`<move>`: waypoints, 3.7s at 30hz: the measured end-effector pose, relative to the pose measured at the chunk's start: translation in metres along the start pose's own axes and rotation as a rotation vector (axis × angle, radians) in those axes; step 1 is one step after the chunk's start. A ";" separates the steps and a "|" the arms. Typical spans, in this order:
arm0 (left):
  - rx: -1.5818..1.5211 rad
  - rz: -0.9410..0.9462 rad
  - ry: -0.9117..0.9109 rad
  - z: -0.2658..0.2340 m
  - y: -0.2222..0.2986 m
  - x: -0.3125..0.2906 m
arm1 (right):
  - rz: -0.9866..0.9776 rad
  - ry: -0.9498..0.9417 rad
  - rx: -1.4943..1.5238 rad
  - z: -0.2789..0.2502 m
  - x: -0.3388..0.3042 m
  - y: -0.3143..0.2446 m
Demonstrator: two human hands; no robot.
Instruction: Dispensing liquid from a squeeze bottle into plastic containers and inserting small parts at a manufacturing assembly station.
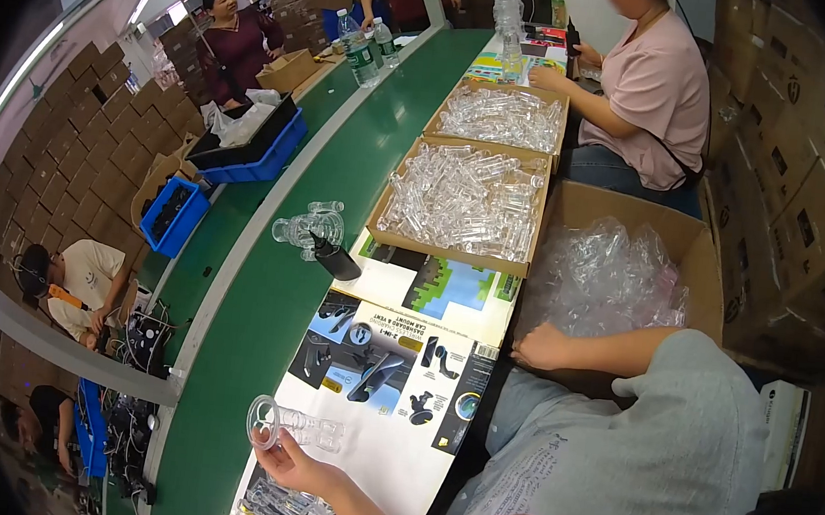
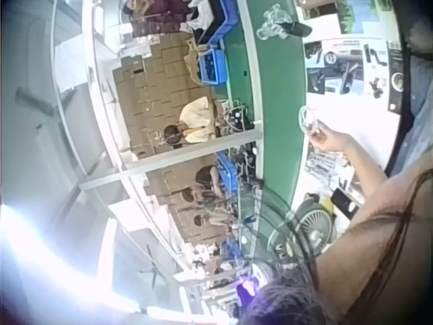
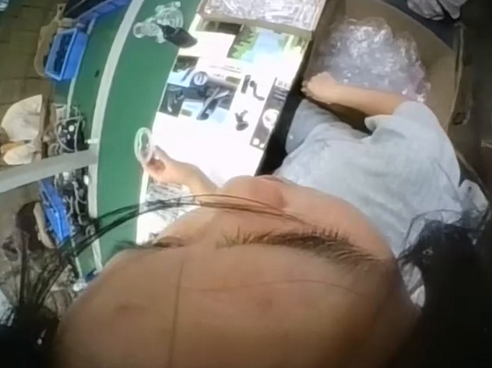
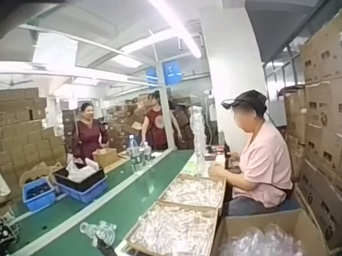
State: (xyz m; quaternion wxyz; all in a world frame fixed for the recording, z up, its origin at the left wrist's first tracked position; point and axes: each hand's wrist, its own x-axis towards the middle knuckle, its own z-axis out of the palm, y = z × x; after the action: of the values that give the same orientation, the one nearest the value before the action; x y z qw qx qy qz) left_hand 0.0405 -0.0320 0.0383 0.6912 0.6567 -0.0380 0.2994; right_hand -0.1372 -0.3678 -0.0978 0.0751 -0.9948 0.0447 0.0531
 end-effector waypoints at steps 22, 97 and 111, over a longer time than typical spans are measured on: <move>-0.023 -0.054 0.002 -0.002 0.001 0.002 | 0.015 0.109 0.014 0.018 0.001 0.003; -0.106 -0.308 -0.373 0.006 -0.031 -0.003 | 0.080 0.171 2.164 -0.123 0.353 -0.225; -0.370 -0.513 0.014 -0.020 -0.041 0.017 | -0.445 -0.845 2.224 -0.106 0.204 -0.211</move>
State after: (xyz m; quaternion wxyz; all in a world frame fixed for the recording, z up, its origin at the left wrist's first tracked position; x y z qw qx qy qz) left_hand 0.0667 -0.0057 0.0074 0.8522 0.5058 0.0798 0.1076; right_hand 0.0960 -0.1932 0.0135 0.9055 -0.2768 -0.1344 0.2921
